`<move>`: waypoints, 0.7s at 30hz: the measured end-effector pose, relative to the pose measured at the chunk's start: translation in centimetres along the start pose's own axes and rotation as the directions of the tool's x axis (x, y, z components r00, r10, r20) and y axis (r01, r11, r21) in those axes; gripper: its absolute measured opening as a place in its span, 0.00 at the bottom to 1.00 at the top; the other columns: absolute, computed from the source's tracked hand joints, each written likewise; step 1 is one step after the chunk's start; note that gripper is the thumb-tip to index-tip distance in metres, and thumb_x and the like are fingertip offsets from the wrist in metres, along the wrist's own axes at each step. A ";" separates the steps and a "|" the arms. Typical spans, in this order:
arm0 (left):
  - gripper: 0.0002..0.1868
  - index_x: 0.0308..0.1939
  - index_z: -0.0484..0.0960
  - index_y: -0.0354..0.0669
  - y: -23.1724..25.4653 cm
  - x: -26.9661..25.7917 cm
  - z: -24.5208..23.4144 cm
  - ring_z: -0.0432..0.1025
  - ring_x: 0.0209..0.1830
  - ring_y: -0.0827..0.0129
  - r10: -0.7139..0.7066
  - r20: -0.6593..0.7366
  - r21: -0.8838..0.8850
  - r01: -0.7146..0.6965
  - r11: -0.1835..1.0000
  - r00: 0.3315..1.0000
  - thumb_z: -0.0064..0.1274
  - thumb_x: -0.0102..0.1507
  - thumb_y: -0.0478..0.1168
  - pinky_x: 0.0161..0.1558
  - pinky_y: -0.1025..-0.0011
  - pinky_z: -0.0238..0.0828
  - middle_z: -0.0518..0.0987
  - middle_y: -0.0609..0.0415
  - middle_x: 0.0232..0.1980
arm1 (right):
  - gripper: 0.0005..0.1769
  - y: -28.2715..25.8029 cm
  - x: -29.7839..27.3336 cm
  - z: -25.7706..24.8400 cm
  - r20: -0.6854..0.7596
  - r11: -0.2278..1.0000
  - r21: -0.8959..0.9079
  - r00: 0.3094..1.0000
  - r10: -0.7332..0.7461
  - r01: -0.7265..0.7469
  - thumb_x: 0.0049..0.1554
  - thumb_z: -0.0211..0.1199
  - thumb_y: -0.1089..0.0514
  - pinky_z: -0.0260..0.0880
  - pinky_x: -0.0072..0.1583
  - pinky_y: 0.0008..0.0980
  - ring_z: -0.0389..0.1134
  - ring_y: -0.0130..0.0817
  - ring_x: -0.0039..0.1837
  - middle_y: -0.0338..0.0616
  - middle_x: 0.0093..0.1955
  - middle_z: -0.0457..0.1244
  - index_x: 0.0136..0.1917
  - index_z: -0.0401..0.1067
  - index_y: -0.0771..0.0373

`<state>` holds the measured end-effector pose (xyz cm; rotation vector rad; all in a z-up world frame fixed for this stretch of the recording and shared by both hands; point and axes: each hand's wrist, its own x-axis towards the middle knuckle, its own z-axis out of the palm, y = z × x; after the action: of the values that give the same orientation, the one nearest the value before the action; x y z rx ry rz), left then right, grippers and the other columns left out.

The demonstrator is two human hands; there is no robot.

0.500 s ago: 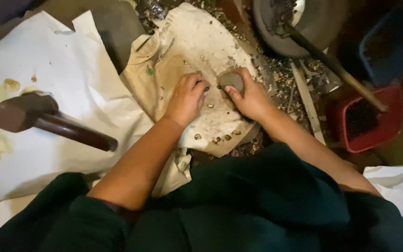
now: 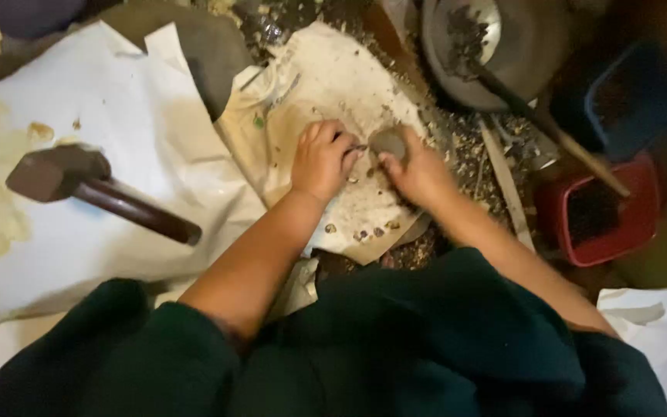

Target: Manually cracking nuts with a stone and flattening them with a mallet.

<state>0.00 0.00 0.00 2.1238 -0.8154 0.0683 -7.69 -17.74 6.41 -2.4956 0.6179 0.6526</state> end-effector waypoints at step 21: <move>0.16 0.54 0.81 0.43 -1.5 -1.9 0.0 0.67 0.62 0.53 0.083 0.049 0.128 -0.089 0.988 0.995 0.57 0.61 0.36 0.66 0.57 0.63 0.75 0.51 0.55 | 0.29 0.8 0.7 2.4 -0.300 0.901 -0.008 0.858 -0.416 0.434 0.63 0.64 0.51 0.75 0.50 0.53 0.72 0.64 0.51 0.71 0.55 0.67 0.71 0.57 0.60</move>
<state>-0.65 1.63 -1.61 2.2182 -0.9511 0.1242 -8.41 -17.24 3.89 -2.5681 0.1594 0.0904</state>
